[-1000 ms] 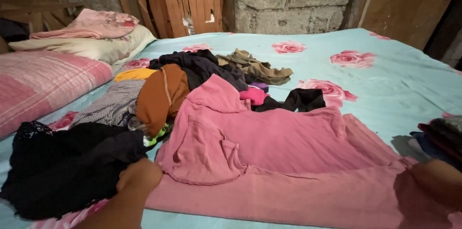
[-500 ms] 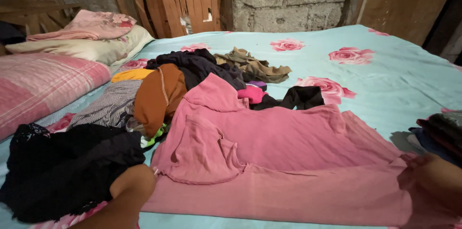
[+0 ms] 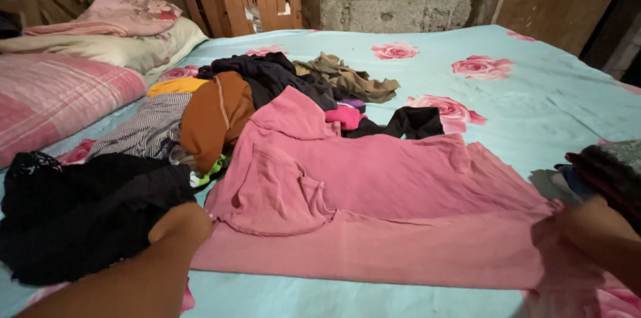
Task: Folding various pieces of laundry on a bed.
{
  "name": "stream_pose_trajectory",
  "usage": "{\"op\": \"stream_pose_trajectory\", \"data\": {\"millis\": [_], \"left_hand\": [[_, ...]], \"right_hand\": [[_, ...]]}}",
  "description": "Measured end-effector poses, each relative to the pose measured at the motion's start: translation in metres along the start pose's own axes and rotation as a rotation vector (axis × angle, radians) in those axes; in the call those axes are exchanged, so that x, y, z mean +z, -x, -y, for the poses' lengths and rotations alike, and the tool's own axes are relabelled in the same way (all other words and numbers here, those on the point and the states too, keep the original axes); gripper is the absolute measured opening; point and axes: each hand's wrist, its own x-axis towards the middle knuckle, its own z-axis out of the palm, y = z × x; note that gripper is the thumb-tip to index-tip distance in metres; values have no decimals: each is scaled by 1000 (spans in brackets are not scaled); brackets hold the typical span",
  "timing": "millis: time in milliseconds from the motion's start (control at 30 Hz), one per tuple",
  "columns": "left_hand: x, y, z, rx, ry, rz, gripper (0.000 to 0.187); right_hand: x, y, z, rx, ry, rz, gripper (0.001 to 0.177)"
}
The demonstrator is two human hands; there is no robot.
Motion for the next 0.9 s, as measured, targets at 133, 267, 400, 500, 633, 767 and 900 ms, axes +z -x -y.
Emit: {"op": "stream_pose_trajectory", "data": {"millis": [133, 267, 400, 500, 633, 767, 900], "left_hand": [[-10, -6, -16, -1, 35, -23, 42], [3, -7, -48, -13, 25, -96, 41], [-19, 37, -86, 92, -75, -250, 55], [-12, 38, -101, 341, -45, -311, 49], [-35, 54, -122, 452, 83, -138, 50], [1, 24, -122, 554, 159, -151, 61], [0, 27, -114, 568, 93, -139, 64]], "right_hand": [[11, 30, 66, 120, 614, -356, 74], [40, 40, 111, -268, 622, -353, 76], [83, 56, 166, -815, 407, -346, 78], [115, 68, 196, -967, 495, -398, 60], [128, 117, 246, -1117, 194, -156, 52], [133, 156, 271, -1011, 115, 173, 48], [164, 150, 255, -1302, 162, 227, 67]]}}
